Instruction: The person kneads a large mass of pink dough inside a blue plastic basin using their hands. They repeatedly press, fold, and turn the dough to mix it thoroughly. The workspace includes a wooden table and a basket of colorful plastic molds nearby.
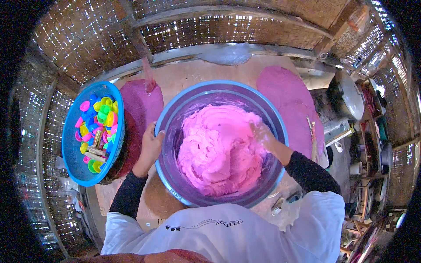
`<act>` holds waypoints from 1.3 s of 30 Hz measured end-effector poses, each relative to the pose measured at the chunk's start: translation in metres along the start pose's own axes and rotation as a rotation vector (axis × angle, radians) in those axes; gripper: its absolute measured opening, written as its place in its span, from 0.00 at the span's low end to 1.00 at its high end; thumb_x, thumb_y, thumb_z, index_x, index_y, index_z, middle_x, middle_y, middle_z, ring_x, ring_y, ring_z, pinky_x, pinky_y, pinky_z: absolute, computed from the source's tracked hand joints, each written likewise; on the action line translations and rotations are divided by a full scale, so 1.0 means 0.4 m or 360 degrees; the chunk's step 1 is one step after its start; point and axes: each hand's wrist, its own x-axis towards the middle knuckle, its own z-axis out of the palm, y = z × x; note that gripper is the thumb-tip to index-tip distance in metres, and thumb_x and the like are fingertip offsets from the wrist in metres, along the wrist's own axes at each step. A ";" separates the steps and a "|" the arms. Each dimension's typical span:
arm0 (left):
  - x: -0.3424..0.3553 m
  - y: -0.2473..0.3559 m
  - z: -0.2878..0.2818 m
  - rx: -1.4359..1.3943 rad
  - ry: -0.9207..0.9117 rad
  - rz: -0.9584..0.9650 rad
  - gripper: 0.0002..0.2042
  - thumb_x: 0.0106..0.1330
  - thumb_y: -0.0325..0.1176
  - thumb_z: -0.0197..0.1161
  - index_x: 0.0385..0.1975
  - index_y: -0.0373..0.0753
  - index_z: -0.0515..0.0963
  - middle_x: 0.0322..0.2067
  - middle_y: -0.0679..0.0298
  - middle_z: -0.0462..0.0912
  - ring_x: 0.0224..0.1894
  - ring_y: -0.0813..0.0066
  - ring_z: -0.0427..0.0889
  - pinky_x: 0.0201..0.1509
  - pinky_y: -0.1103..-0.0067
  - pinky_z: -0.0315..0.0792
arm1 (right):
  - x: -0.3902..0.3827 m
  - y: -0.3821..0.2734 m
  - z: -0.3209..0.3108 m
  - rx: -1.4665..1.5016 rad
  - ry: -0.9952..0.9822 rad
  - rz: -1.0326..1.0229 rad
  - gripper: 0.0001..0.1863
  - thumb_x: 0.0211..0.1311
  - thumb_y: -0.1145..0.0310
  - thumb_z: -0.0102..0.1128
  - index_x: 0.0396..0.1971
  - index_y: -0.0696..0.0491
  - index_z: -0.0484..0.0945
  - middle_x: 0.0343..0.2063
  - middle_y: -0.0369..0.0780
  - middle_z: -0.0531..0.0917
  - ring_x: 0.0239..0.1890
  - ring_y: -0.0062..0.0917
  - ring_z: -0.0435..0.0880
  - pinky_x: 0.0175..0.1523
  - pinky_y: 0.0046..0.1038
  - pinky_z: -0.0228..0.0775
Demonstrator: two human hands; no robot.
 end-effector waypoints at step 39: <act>0.032 -0.049 -0.012 0.0165 0.0047 0.0067 0.13 0.55 0.24 0.55 0.41 0.31 0.72 0.33 0.60 0.79 0.36 0.75 0.76 0.44 0.80 0.68 | -0.159 -0.158 0.286 -0.1932 -0.1328 -0.0625 0.36 0.48 0.39 0.55 0.54 0.44 0.67 0.57 0.44 0.66 0.61 0.39 0.61 0.63 0.43 0.51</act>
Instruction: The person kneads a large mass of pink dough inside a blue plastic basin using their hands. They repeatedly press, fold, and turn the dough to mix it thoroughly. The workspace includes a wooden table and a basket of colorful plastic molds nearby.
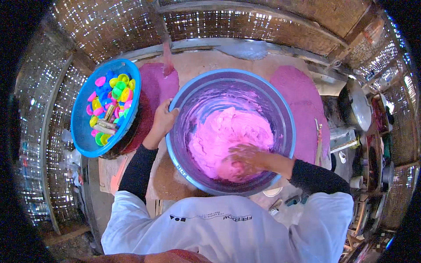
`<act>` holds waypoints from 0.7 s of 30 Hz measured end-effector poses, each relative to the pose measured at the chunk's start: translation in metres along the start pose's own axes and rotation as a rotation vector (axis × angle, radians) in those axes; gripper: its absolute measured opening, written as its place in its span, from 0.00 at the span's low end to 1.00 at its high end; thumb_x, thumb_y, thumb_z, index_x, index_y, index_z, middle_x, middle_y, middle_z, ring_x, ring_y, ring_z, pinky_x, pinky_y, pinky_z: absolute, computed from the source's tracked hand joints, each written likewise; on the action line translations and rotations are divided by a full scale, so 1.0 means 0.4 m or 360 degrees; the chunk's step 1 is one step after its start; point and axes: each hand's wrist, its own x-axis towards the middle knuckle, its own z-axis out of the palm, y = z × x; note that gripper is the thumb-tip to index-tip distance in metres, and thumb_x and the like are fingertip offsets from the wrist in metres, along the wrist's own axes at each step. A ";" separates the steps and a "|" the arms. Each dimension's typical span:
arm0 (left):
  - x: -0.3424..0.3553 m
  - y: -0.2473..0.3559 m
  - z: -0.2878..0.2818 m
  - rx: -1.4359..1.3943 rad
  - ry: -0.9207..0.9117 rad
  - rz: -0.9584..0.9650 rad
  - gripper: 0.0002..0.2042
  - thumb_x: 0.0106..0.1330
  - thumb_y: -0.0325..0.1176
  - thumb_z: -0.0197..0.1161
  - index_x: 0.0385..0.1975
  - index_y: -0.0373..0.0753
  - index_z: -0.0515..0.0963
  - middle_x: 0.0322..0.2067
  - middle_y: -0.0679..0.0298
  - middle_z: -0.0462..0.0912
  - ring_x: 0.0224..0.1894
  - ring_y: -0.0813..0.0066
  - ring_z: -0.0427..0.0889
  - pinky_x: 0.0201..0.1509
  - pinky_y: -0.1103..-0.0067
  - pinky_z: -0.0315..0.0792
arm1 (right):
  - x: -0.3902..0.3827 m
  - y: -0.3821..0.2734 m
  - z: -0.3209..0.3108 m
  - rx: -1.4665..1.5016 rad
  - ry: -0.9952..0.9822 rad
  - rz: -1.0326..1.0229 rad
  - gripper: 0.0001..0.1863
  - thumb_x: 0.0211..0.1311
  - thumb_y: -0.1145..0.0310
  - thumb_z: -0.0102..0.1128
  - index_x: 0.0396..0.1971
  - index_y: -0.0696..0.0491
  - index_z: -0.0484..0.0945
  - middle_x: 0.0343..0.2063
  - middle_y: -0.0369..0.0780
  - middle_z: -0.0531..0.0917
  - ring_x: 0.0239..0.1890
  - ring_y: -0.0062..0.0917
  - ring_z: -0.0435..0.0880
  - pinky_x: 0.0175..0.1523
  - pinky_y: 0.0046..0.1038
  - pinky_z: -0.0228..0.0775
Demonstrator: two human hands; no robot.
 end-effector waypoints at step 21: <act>-0.014 0.006 0.008 0.0363 0.0099 0.0125 0.15 0.56 0.31 0.54 0.42 0.32 0.71 0.32 0.47 0.78 0.37 0.52 0.78 0.43 0.68 0.69 | 0.422 0.341 0.055 -0.0575 0.0870 0.0332 0.11 0.60 0.66 0.41 0.31 0.54 0.73 0.28 0.44 0.79 0.32 0.37 0.80 0.34 0.36 0.70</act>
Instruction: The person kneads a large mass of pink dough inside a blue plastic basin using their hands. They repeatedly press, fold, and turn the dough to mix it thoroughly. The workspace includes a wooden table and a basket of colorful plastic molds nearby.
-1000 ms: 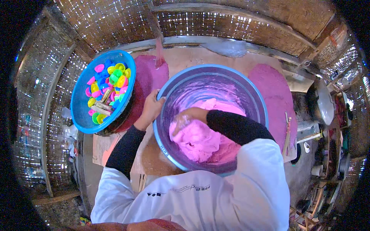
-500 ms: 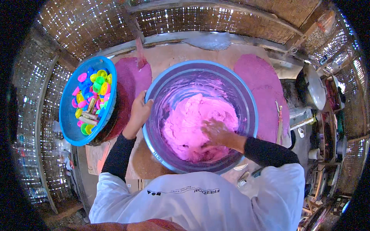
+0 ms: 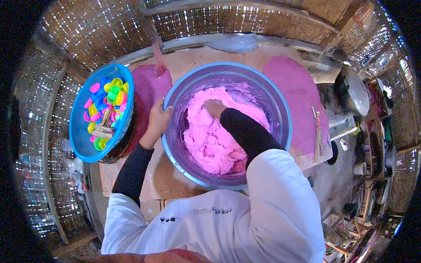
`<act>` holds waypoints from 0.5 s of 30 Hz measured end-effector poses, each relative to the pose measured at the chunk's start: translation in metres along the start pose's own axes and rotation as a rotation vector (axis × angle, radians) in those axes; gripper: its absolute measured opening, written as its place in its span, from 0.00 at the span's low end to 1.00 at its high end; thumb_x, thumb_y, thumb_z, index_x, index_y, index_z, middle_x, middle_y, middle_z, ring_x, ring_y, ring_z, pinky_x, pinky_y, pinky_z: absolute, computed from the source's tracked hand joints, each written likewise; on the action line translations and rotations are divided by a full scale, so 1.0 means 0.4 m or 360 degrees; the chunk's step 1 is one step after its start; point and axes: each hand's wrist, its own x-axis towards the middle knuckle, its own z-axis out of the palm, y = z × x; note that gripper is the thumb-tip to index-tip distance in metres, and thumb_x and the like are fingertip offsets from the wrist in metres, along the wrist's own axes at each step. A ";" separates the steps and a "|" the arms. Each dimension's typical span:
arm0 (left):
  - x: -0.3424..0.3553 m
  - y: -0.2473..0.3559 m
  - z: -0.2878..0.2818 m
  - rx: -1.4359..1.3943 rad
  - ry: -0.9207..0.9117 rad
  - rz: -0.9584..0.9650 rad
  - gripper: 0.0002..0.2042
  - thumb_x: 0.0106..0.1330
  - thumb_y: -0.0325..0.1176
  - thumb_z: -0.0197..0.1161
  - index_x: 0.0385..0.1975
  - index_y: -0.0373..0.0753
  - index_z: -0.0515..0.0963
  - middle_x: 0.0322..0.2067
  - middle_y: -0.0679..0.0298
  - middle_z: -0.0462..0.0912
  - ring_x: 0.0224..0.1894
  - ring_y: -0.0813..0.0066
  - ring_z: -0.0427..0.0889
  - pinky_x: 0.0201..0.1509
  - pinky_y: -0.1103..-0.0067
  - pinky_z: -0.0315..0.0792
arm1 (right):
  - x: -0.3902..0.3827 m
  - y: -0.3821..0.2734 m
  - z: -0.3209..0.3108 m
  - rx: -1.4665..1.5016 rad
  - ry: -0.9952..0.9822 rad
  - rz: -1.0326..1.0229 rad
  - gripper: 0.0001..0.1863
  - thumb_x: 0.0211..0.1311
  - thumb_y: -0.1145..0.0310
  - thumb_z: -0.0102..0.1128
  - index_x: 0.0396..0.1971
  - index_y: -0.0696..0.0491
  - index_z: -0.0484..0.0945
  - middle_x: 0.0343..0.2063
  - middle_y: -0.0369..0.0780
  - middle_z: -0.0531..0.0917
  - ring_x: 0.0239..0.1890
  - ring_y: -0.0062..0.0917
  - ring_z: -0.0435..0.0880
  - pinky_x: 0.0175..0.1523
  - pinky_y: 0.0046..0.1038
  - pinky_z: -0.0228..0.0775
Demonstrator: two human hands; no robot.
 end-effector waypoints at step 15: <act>-0.014 0.031 0.012 -0.0422 -0.0075 -0.0061 0.14 0.56 0.28 0.54 0.41 0.30 0.70 0.32 0.50 0.78 0.35 0.62 0.78 0.43 0.74 0.69 | -0.264 -0.138 -0.281 0.0403 -0.1117 0.0493 0.24 0.51 0.51 0.58 0.40 0.55 0.72 0.38 0.49 0.77 0.42 0.39 0.77 0.47 0.36 0.67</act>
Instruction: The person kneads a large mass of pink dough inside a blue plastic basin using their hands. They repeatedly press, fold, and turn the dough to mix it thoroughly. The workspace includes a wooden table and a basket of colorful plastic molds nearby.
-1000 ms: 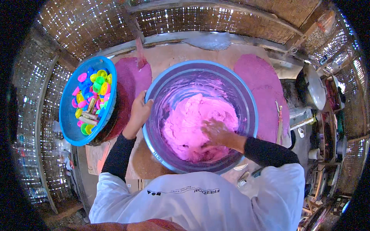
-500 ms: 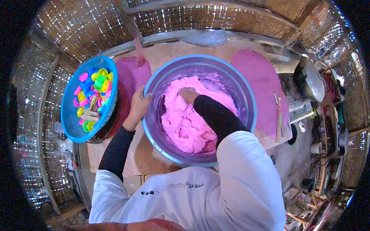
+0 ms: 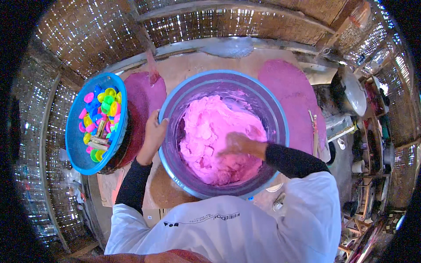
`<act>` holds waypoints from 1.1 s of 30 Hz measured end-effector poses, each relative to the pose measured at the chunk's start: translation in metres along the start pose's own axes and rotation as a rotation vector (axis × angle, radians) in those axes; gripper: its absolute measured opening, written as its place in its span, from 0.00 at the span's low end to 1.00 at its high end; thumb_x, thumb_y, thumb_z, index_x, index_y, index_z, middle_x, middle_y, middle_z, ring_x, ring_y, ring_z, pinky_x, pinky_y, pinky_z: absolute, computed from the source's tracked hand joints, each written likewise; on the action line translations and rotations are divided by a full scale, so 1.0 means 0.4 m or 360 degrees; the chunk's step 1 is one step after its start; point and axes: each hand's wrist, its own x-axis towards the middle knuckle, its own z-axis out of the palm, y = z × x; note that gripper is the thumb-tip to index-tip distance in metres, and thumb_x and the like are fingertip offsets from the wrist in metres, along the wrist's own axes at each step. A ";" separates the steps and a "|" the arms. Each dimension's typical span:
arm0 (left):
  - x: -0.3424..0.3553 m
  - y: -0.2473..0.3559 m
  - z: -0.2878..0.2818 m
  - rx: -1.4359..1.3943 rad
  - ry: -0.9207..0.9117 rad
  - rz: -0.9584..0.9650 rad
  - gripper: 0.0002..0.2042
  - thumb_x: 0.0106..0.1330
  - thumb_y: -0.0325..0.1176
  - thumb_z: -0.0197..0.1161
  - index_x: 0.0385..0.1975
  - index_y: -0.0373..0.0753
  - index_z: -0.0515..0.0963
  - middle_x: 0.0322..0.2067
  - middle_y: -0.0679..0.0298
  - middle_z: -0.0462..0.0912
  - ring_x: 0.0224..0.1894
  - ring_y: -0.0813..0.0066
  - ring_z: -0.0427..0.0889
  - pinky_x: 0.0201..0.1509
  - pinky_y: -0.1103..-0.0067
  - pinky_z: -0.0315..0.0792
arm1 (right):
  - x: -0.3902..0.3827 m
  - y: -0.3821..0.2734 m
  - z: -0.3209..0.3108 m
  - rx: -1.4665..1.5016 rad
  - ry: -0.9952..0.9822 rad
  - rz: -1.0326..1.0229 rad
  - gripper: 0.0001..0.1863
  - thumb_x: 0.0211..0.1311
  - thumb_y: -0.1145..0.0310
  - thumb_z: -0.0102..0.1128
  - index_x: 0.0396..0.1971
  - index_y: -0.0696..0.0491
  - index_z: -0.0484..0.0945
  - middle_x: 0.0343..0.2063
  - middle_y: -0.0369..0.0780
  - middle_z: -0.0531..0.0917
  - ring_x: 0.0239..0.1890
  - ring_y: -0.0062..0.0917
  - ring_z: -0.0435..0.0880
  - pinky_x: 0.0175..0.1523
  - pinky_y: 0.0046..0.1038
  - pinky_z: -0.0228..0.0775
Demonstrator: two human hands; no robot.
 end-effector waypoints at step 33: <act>-0.003 0.038 0.044 0.0376 0.0015 0.0030 0.11 0.59 0.32 0.54 0.33 0.30 0.65 0.30 0.42 0.72 0.34 0.46 0.73 0.39 0.64 0.65 | 0.209 0.542 -0.027 0.0693 0.0988 -0.0342 0.15 0.61 0.57 0.47 0.37 0.52 0.74 0.27 0.43 0.78 0.31 0.32 0.76 0.35 0.33 0.68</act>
